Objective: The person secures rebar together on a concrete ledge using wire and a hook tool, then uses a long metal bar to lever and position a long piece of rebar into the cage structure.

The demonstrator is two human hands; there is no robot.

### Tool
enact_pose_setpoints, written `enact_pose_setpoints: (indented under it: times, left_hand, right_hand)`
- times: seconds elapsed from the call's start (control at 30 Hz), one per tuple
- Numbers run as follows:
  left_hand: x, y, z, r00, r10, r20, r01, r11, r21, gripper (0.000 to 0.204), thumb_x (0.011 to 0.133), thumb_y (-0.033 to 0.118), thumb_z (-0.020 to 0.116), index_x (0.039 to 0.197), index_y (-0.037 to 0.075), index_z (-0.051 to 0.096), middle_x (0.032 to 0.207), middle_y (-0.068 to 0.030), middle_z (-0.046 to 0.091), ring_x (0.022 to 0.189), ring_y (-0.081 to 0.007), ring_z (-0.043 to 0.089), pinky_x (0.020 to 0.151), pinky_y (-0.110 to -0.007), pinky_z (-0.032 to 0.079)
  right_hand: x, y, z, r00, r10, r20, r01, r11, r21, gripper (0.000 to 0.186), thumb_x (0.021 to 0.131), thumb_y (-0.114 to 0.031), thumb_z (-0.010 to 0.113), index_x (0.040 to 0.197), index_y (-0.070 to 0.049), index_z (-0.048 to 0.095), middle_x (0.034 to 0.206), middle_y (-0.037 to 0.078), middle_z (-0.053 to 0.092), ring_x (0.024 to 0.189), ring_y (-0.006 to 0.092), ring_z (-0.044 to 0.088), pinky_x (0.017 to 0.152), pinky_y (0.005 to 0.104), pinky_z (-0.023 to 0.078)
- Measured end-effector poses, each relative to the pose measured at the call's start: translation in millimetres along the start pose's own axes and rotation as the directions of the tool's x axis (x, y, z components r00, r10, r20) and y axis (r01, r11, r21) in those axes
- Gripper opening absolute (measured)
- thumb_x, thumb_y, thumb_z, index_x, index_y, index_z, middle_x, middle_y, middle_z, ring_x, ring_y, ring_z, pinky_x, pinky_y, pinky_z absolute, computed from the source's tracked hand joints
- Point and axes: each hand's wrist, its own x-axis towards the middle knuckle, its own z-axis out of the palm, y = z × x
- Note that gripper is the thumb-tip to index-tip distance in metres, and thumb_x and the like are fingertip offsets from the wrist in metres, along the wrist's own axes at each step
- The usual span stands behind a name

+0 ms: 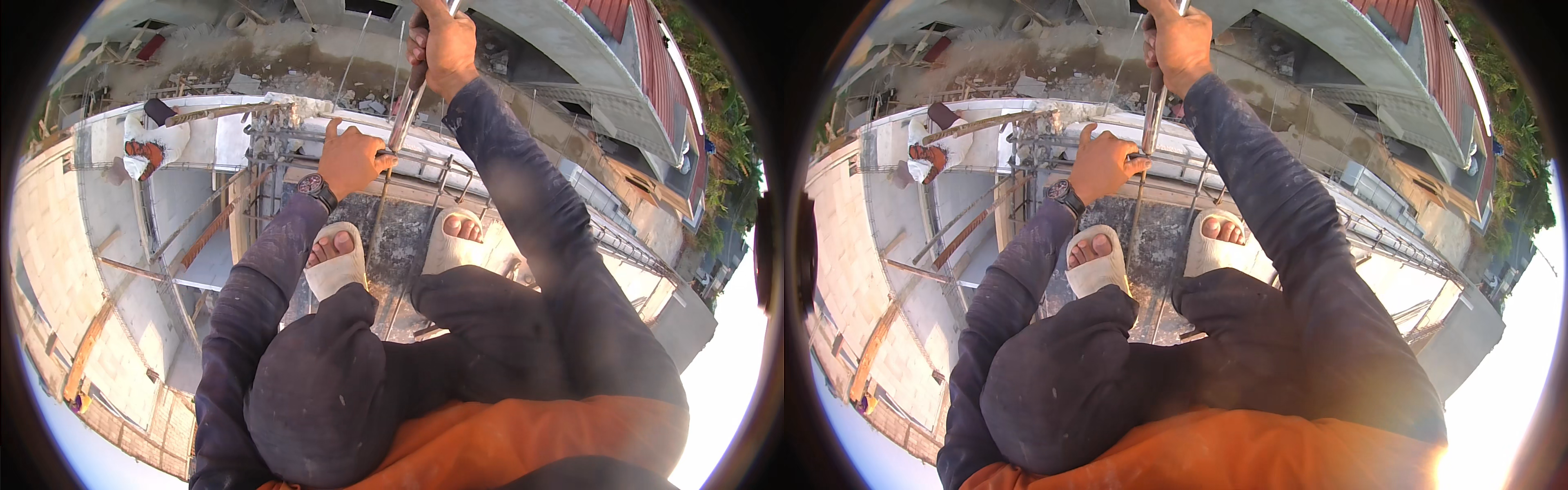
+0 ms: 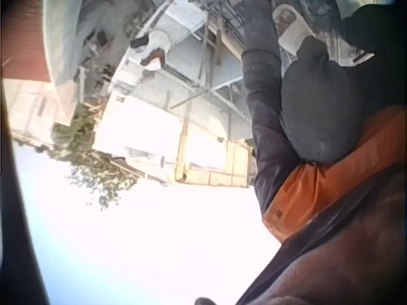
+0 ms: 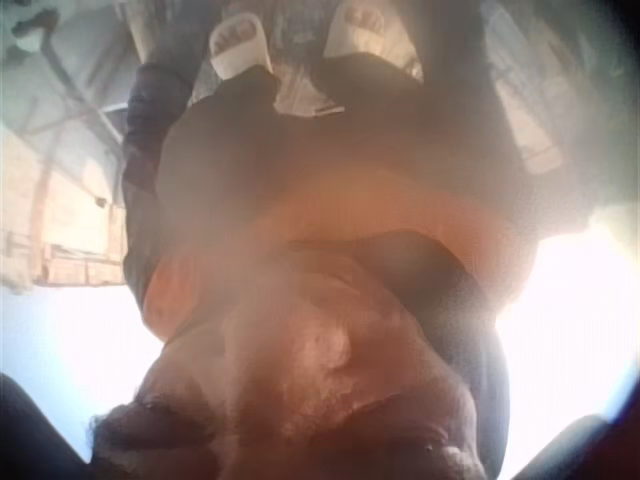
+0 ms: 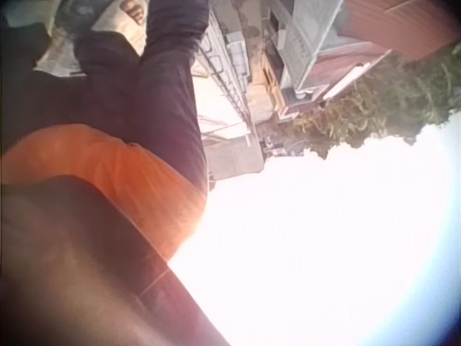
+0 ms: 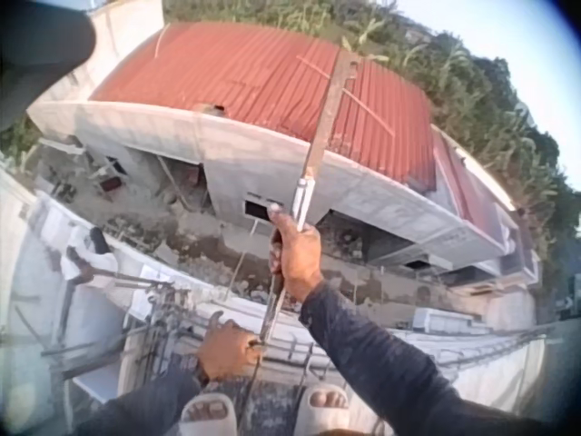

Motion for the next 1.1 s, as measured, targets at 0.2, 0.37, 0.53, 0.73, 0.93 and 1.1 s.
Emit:
enact_pose_setpoints:
  times: [0.2,0.37,0.53,0.73,0.93,1.1]
  left_hand:
    - [3.6,-5.0,5.5,0.998,0.035,-0.058,-0.036,0.999,-0.008,0.043,0.093,0.054,0.067,0.097,0.013,0.08,0.081,-0.0094,0.073,0.094,-0.0281,0.068,0.112,-0.059,0.029]
    - [-3.6,-3.5,5.9,0.995,0.051,-0.091,-0.051,0.999,-0.007,0.045,0.09,0.056,0.07,0.087,0.012,0.078,0.073,-0.0092,0.071,0.089,-0.0297,0.069,0.11,-0.059,0.032]
    - [3.4,-7.0,15.2,0.987,0.077,-0.143,-0.078,0.997,-0.002,0.048,0.089,0.058,0.071,0.09,0.011,0.079,0.075,-0.0087,0.071,0.09,-0.028,0.069,0.112,-0.058,0.03]
    - [-1.3,-5.4,8.9,0.993,0.049,-0.103,-0.051,0.998,-0.02,0.052,0.089,0.059,0.072,0.096,0.008,0.08,0.081,-0.0088,0.071,0.094,-0.0271,0.066,0.115,-0.056,0.029]
    - [-0.1,-2.4,5.7,0.997,0.021,-0.074,-0.024,0.999,-0.032,0.052,0.088,0.059,0.073,0.097,0.008,0.08,0.084,-0.0105,0.072,0.097,-0.0272,0.066,0.117,-0.057,0.027]
    - [-0.8,-3.3,8.1,0.993,0.035,-0.111,-0.041,0.998,-0.045,0.052,0.088,0.059,0.072,0.097,0.009,0.081,0.083,-0.0097,0.074,0.099,-0.0257,0.066,0.118,-0.057,0.026]
  right_hand:
    - [-50.4,-8.8,7.9,0.984,-0.174,0.024,0.176,0.973,-0.147,0.041,0.095,-0.037,0.075,0.07,-0.012,0.055,0.055,-0.001,0.051,0.042,0.009,0.049,0.039,0.0282,0.039]
    - [-14.6,-61.6,-16.5,0.915,-0.403,0.016,0.394,0.883,-0.255,0.045,0.095,-0.044,0.075,0.07,-0.013,0.054,0.055,-0.002,0.049,0.042,0.0088,0.048,0.038,0.0278,0.038]
    - [34.0,-59.5,-84.2,0.971,-0.163,-0.172,0.117,0.961,-0.251,0.046,0.094,-0.049,0.075,0.073,-0.014,0.051,0.054,-0.002,0.045,0.04,0.0118,0.045,0.036,0.0301,0.036]
    - [53.9,-18.6,-124.1,0.965,-0.058,-0.255,0.013,0.985,-0.173,0.043,0.095,-0.048,0.073,0.077,-0.015,0.051,0.057,-0.002,0.047,0.04,0.0126,0.044,0.036,0.0315,0.036]
    - [65.4,0.1,-133.4,0.964,-0.029,-0.263,-0.027,0.978,-0.207,0.043,0.094,-0.048,0.074,0.076,-0.015,0.052,0.058,-0.001,0.048,0.04,0.0134,0.044,0.036,0.0316,0.037]
    - [56.0,7.5,-122.0,0.945,-0.041,-0.325,-0.046,0.965,-0.257,0.045,0.092,-0.049,0.075,0.075,-0.014,0.054,0.057,-0.001,0.047,0.04,0.0138,0.045,0.036,0.0321,0.038]
